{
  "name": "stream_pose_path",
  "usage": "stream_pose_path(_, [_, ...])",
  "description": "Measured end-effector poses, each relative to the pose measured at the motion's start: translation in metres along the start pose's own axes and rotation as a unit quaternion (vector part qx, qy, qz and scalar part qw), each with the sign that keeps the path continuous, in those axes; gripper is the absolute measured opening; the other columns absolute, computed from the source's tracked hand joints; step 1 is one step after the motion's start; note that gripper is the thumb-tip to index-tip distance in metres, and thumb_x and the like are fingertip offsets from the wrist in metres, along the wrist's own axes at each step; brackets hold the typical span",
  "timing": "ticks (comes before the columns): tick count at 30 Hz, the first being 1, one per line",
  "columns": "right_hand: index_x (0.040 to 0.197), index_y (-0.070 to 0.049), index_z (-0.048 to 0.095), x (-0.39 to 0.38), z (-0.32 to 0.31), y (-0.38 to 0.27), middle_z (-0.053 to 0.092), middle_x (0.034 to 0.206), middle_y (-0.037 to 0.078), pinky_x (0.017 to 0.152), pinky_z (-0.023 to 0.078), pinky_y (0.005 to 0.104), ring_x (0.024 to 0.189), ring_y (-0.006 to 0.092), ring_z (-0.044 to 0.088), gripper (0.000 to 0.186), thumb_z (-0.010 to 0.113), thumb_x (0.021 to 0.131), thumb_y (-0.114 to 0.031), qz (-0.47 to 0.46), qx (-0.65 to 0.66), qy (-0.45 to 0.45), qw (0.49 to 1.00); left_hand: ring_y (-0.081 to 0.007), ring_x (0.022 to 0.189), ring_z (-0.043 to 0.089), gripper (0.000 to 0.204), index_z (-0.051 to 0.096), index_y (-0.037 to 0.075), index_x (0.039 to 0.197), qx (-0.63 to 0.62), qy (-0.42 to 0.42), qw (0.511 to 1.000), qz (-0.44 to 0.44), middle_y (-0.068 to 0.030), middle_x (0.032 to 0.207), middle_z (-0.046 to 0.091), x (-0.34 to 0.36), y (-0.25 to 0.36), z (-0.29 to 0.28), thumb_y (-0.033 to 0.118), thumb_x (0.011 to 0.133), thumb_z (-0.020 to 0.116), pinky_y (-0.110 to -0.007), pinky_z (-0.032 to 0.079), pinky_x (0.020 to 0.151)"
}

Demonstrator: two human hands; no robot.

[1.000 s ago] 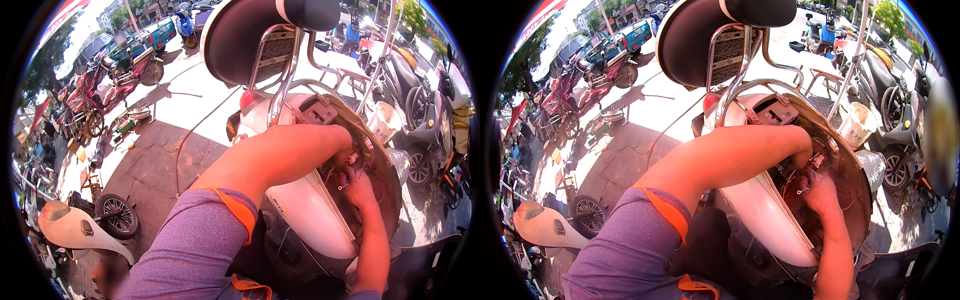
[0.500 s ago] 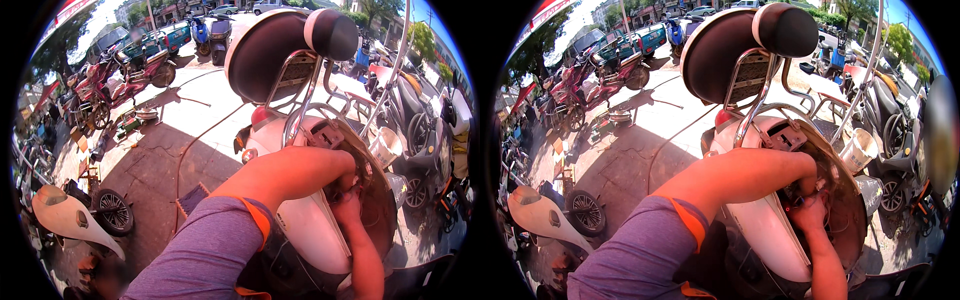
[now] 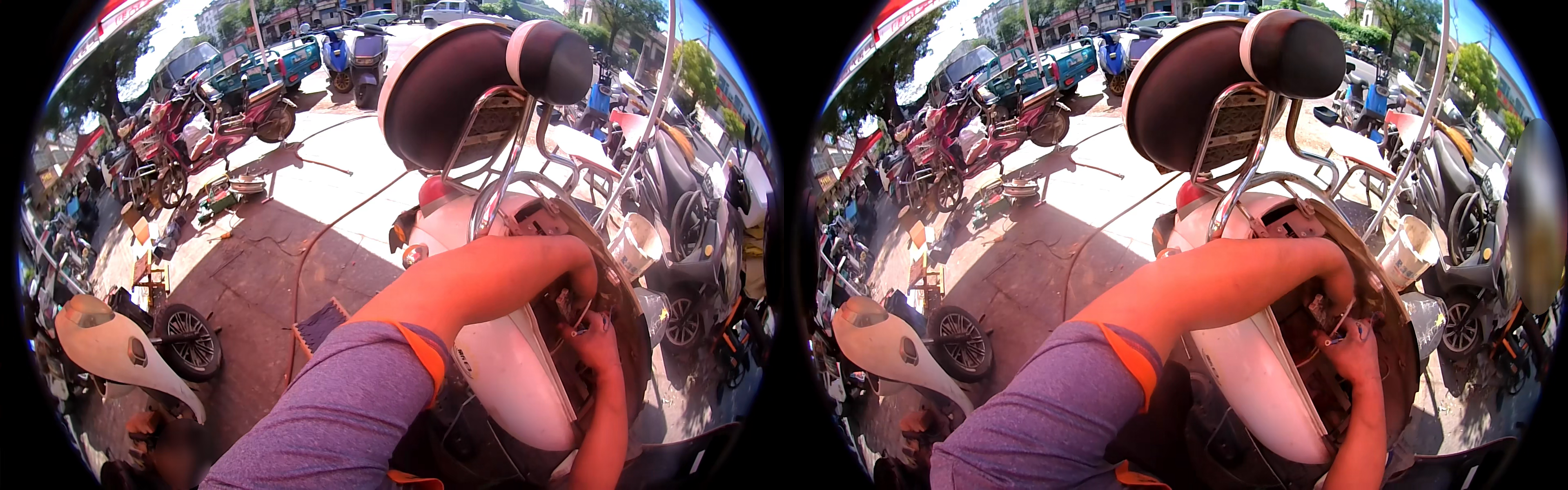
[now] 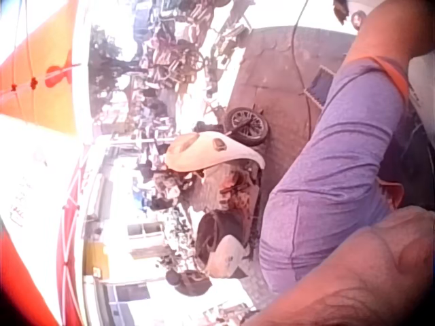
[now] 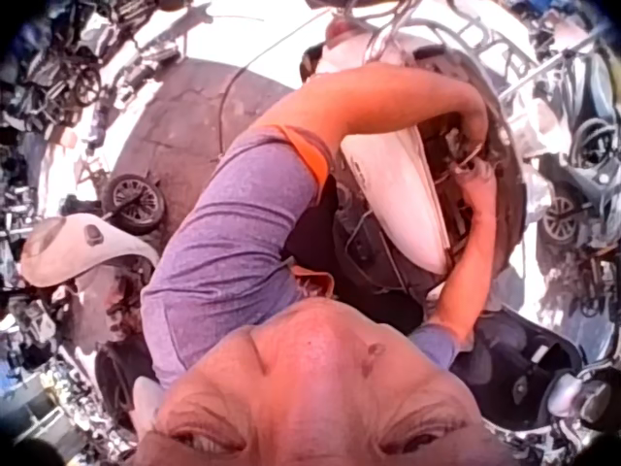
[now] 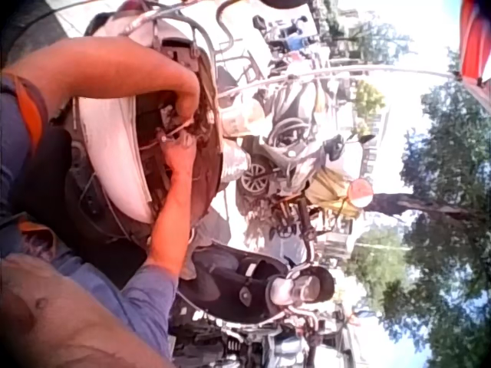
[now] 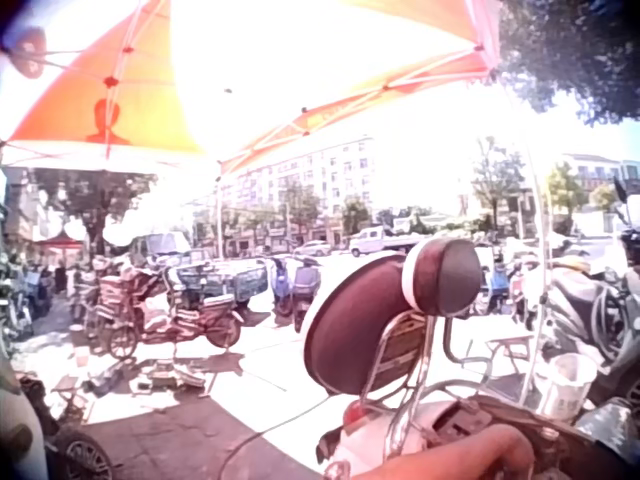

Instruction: The person manipulates electrical wires and connectors inside the under-seat compartment of a white scooter. They reach into a box of metal parts to select a component and then return to working on the wiring and internal frame components.

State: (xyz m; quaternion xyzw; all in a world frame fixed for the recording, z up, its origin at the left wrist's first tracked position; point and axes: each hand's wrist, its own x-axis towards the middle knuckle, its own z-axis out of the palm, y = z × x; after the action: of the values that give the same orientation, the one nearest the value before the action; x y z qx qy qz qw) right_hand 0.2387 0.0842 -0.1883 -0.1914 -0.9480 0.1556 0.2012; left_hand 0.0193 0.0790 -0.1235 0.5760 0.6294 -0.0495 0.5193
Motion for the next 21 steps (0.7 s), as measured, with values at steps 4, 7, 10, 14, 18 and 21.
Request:
stream_pose_path(4, [0.097,-0.006,0.075,0.004,-0.001,0.002,0.074,0.094,0.02,0.095,0.054,0.0513,0.098,0.0429,0.069,0.035,0.086,0.079,-0.034,-0.037,-0.01,0.01,0.999,-0.0203,0.088,0.072,0.031,0.075,0.011,0.118,-0.059,0.037,0.997,-0.041,-0.0077,0.105,0.076,-0.015,0.001,0.005,0.017,0.088,0.075,-0.037,0.064,0.078])
stream_pose_path(7, [0.109,-0.009,0.074,0.004,-0.014,0.001,0.076,0.097,0.015,0.095,0.055,0.0488,0.097,0.038,0.071,0.04,0.08,0.082,-0.037,-0.085,-0.066,0.07,0.992,-0.0178,0.083,0.073,0.02,0.075,0.008,0.108,-0.131,0.081,0.988,-0.003,-0.0045,0.095,0.076,-0.022,0.0,0.008,0.016,0.09,0.072,-0.04,0.066,0.076])
stream_pose_path(10, [0.107,-0.01,0.074,0.009,-0.026,0.003,0.077,0.094,0.014,0.084,0.06,0.0434,0.088,0.0348,0.074,0.035,0.079,0.082,-0.034,-0.035,-0.031,0.04,0.998,-0.0162,0.084,0.072,0.015,0.073,0.008,0.103,-0.169,0.106,0.98,0.001,-0.0039,0.092,0.072,-0.04,0.005,0.01,0.015,0.091,0.071,-0.039,0.065,0.073])
stream_pose_path(14, [0.103,-0.01,0.076,0.009,-0.026,0.017,0.077,0.091,0.013,0.083,0.06,0.0434,0.085,0.0354,0.074,0.035,0.081,0.079,-0.034,-0.049,-0.005,0.079,0.996,-0.0192,0.089,0.073,0.024,0.073,0.004,0.112,-0.175,0.117,0.977,0.014,-0.007,0.1,0.073,-0.046,0.012,0.012,0.017,0.093,0.068,-0.039,0.066,0.074])
stream_pose_path(18, [0.1,-0.01,0.077,0.005,-0.034,0.014,0.077,0.092,0.013,0.084,0.06,0.0434,0.087,0.0344,0.074,0.037,0.084,0.075,-0.036,0.0,-0.006,0.07,0.998,-0.0228,0.096,0.073,0.033,0.073,0.0,0.121,-0.19,0.121,0.974,0.013,-0.0108,0.111,0.073,-0.051,0.01,0.012,0.015,0.092,0.067,-0.039,0.067,0.078])
stream_pose_path(21, [0.1,-0.01,0.078,0.004,-0.033,0.017,0.077,0.093,0.013,0.087,0.06,0.0436,0.089,0.034,0.074,0.037,0.085,0.075,-0.037,-0.012,-0.045,0.081,0.996,-0.0234,0.099,0.073,0.036,0.072,0.0,0.124,-0.183,0.106,0.977,0.011,-0.0114,0.116,0.072,-0.043,0.004,0.009,0.012,0.091,0.067,-0.039,0.067,0.078])
